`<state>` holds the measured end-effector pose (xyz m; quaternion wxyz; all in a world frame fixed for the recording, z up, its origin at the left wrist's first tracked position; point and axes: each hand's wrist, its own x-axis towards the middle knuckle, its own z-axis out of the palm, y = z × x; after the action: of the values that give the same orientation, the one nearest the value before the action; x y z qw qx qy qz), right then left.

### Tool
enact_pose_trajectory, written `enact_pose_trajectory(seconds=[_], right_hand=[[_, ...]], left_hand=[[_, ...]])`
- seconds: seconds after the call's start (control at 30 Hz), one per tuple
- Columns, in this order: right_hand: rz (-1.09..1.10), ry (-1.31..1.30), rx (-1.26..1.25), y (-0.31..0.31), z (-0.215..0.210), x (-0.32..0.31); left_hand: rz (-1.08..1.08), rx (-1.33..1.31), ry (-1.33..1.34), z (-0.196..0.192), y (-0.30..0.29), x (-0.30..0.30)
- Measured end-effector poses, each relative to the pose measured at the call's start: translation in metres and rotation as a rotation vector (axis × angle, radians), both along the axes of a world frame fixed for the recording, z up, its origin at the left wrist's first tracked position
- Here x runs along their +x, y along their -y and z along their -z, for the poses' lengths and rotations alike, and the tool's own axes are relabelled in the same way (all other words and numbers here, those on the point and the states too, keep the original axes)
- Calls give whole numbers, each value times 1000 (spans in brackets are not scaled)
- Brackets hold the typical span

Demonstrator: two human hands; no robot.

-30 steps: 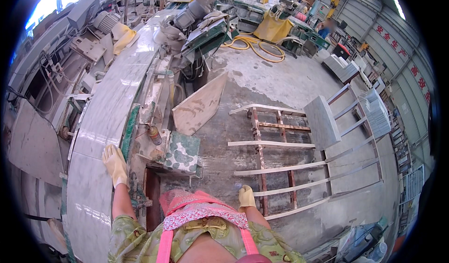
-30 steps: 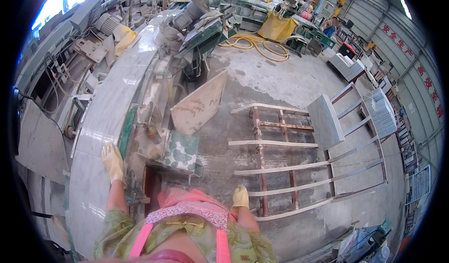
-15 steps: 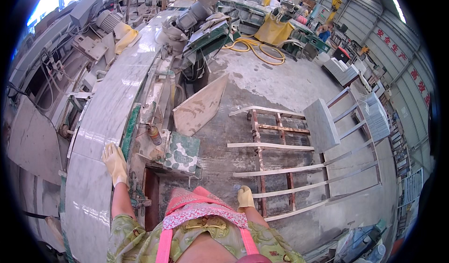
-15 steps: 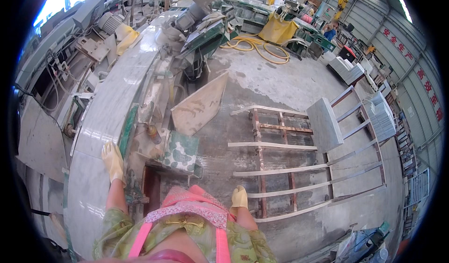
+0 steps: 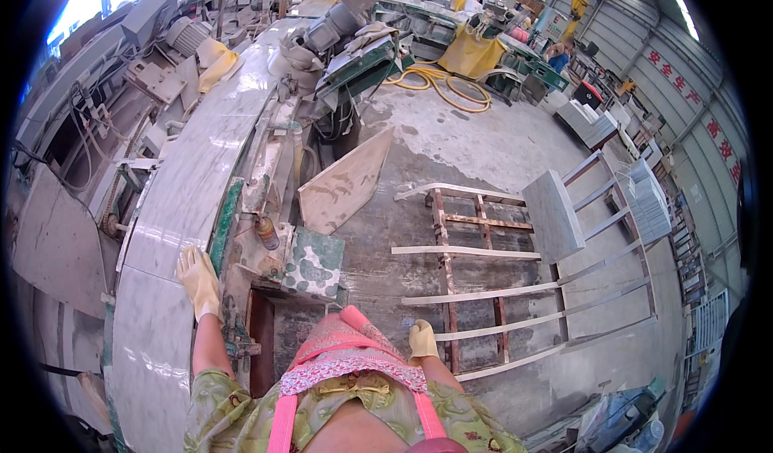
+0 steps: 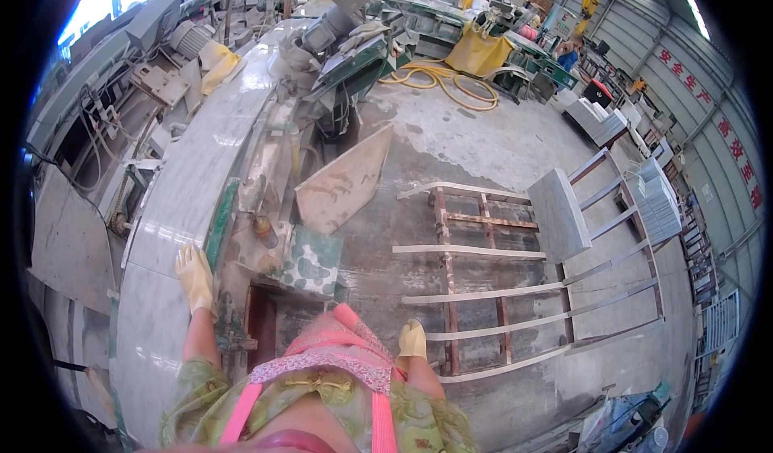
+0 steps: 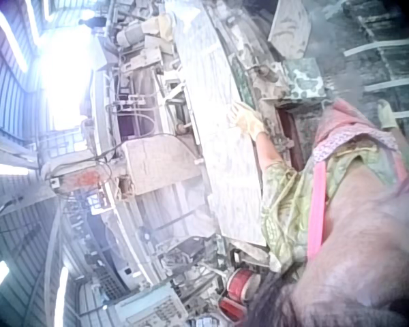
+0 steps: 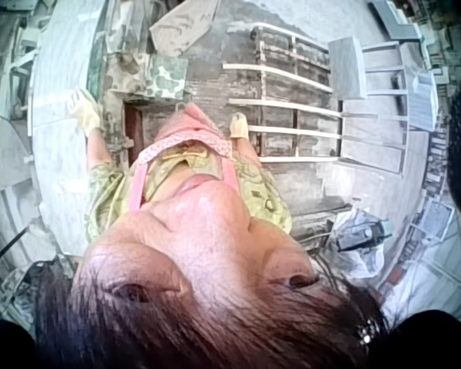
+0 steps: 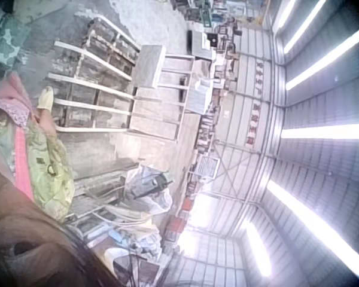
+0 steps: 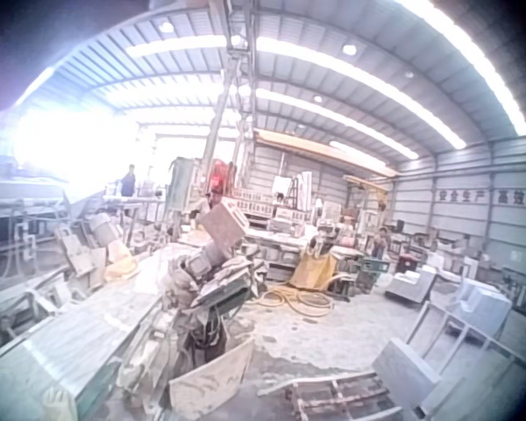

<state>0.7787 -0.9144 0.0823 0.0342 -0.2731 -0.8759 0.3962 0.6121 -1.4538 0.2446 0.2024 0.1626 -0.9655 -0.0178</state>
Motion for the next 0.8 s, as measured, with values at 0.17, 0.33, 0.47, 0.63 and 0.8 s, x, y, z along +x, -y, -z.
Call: enact_pose_trajectory(seconds=[0.17,0.33,0.47,0.63,0.8], right_hand=[[-10,123,-58,3,-15,-4],[2,109,-47,5,-16,-3],[13,120,-110,2,-8,-3],[19,125,-114,3,-9,-2],[-12,-25,-10,0,8,1]], left_hand=[[-7,-1,15,0,3,2],[7,-62,-41,10,7,-1],[14,-60,-39,15,9,-3],[7,-58,-33,15,10,-2],[5,-60,-7,13,9,-2]])
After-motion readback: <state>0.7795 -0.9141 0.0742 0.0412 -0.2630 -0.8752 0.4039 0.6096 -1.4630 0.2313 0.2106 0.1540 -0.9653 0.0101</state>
